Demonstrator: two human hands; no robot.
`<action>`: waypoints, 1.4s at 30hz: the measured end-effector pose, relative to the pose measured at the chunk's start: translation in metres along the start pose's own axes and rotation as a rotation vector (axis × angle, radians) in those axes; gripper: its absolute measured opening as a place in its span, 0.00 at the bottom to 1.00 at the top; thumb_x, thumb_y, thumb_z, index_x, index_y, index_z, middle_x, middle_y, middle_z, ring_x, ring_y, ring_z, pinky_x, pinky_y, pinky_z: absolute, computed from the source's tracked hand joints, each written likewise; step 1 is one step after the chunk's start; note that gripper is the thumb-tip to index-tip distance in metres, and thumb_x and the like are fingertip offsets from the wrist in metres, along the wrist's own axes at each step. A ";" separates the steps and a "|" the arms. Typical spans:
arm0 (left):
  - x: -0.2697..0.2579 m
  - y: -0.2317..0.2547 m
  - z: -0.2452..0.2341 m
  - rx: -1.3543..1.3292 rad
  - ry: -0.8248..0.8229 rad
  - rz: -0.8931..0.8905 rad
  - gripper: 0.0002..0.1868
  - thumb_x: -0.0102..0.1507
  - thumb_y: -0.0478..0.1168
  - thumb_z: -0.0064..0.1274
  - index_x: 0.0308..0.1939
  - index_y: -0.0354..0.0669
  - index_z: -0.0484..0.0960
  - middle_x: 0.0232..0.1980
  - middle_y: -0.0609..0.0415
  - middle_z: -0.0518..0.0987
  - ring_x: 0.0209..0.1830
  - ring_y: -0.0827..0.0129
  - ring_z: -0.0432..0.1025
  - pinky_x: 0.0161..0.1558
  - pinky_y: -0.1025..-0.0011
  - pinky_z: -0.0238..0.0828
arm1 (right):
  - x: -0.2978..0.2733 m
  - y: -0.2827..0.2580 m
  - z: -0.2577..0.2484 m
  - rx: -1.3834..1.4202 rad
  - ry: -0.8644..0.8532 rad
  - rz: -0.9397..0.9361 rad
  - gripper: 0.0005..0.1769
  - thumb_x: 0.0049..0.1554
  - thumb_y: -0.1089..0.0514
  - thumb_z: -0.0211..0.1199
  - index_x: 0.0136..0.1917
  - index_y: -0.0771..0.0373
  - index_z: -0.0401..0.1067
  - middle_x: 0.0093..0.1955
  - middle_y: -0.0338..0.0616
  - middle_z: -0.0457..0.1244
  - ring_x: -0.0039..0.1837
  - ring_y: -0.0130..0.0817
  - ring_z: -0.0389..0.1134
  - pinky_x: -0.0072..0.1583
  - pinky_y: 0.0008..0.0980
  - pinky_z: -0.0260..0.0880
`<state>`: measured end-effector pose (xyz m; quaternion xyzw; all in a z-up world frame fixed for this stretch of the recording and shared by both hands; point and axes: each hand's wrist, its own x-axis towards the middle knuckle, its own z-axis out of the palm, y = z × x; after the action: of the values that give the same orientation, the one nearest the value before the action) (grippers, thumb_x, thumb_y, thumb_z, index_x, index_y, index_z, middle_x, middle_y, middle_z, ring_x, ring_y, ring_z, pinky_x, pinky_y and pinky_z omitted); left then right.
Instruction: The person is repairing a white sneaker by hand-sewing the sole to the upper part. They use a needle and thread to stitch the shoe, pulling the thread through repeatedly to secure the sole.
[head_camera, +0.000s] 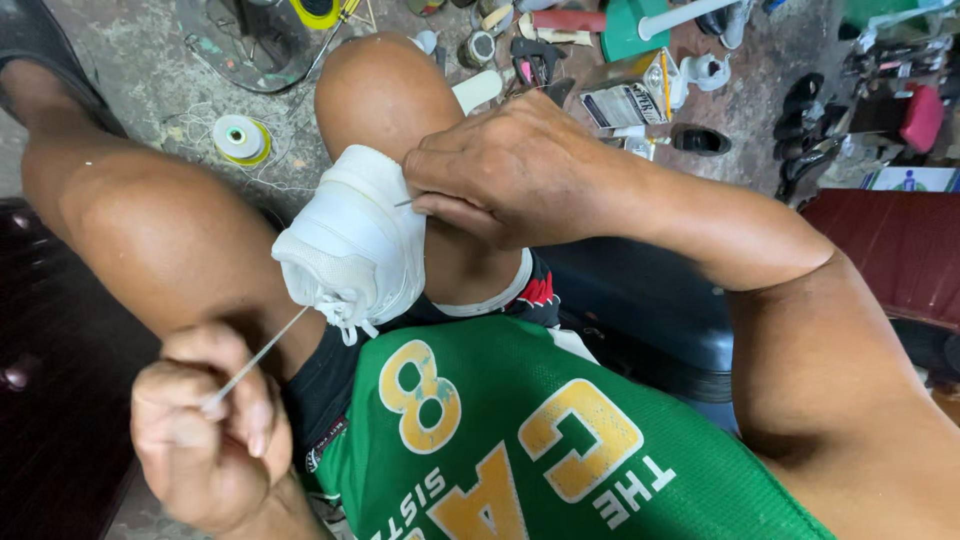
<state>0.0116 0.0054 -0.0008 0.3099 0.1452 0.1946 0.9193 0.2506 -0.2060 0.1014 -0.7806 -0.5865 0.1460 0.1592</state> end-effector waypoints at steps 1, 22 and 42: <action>0.001 -0.001 0.003 -0.067 0.011 -0.059 0.09 0.66 0.40 0.57 0.36 0.37 0.78 0.38 0.48 0.78 0.20 0.78 0.61 0.21 0.87 0.57 | -0.003 -0.001 0.002 -0.003 0.000 0.007 0.11 0.62 0.54 0.66 0.46 0.62 0.68 0.43 0.45 0.65 0.45 0.47 0.70 0.42 0.44 0.68; 0.046 -0.053 -0.004 0.393 0.116 -0.585 0.03 0.67 0.31 0.50 0.42 0.40 0.79 0.28 0.63 0.74 0.18 0.83 0.59 0.20 0.81 0.51 | 0.026 0.013 0.002 -0.067 -0.026 -0.312 0.06 0.57 0.57 0.63 0.43 0.60 0.68 0.37 0.37 0.60 0.45 0.34 0.69 0.40 0.36 0.68; 0.051 -0.028 0.028 0.887 -0.166 -0.403 0.10 0.64 0.25 0.47 0.45 0.33 0.84 0.40 0.58 0.83 0.38 0.81 0.73 0.40 0.79 0.70 | 0.025 -0.034 -0.003 -0.530 0.064 -0.144 0.09 0.54 0.52 0.61 0.44 0.58 0.69 0.39 0.36 0.57 0.45 0.32 0.64 0.44 0.29 0.64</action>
<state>0.0752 -0.0062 -0.0041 0.6515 0.1974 -0.0928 0.7266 0.2288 -0.1732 0.1172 -0.7554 -0.6531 -0.0489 -0.0220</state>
